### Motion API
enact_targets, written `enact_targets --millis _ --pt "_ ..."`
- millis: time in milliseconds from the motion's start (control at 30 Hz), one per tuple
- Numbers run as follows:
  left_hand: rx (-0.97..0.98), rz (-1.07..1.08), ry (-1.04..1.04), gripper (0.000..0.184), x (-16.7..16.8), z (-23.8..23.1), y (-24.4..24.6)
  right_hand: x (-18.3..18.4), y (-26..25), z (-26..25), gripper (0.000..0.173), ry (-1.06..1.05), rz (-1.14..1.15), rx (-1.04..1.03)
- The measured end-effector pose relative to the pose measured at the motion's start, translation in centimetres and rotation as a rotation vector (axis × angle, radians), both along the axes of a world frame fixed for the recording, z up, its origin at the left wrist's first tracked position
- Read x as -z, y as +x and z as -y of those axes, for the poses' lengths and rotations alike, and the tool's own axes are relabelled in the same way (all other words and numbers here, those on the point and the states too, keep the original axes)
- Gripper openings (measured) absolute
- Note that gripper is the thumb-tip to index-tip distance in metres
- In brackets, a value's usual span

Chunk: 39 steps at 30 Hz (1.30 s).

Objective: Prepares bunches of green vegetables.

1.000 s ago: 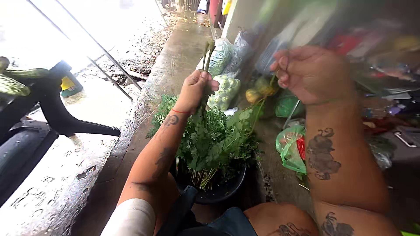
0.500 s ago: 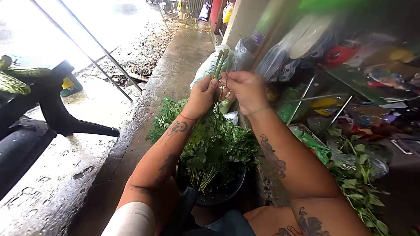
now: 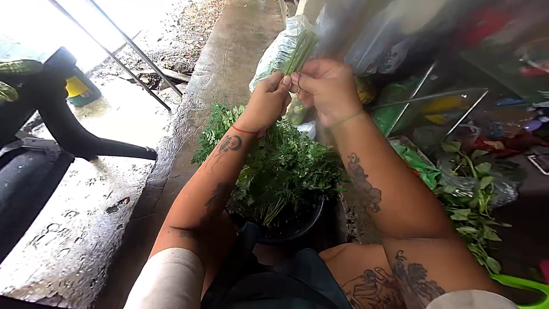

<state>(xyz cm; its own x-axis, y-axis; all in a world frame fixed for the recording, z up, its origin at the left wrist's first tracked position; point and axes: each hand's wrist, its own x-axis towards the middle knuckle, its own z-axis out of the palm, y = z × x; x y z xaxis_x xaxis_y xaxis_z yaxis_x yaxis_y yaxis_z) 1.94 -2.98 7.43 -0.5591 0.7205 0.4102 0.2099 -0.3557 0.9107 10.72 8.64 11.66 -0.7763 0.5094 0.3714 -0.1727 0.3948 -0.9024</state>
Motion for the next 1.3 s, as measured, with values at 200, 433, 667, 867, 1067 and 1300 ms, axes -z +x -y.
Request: enact_targets --millis 200,433,667,867,1067,1300 --pt "0.120 0.036 -0.184 0.028 0.3 0.6 -0.1 0.0 3.8 -4.7 0.048 0.835 -0.094 0.011" --pt "0.351 -0.258 -0.428 0.028 0.8 0.5 0.6 -1.8 5.8 -4.8 0.055 1.185 0.309 -0.162" --pt "0.373 0.050 -0.023 0.029 1.5 0.9 -0.7 0.2 7.8 -6.5 0.014 0.390 0.363 -0.292" --pt "0.234 0.272 0.154 0.031 3.5 -0.8 -0.1 4.9 9.8 -6.1 0.040 -0.359 -0.331 -0.564" --pt "0.181 0.027 0.230 0.028 4.0 -2.1 4.4 3.8 4.3 -2.0 0.025 -0.995 -0.662 0.108" --pt "0.034 -0.353 -0.041 0.027 3.9 -1.4 3.9 4.3 6.2 -1.4 0.061 -0.031 -0.293 0.034"
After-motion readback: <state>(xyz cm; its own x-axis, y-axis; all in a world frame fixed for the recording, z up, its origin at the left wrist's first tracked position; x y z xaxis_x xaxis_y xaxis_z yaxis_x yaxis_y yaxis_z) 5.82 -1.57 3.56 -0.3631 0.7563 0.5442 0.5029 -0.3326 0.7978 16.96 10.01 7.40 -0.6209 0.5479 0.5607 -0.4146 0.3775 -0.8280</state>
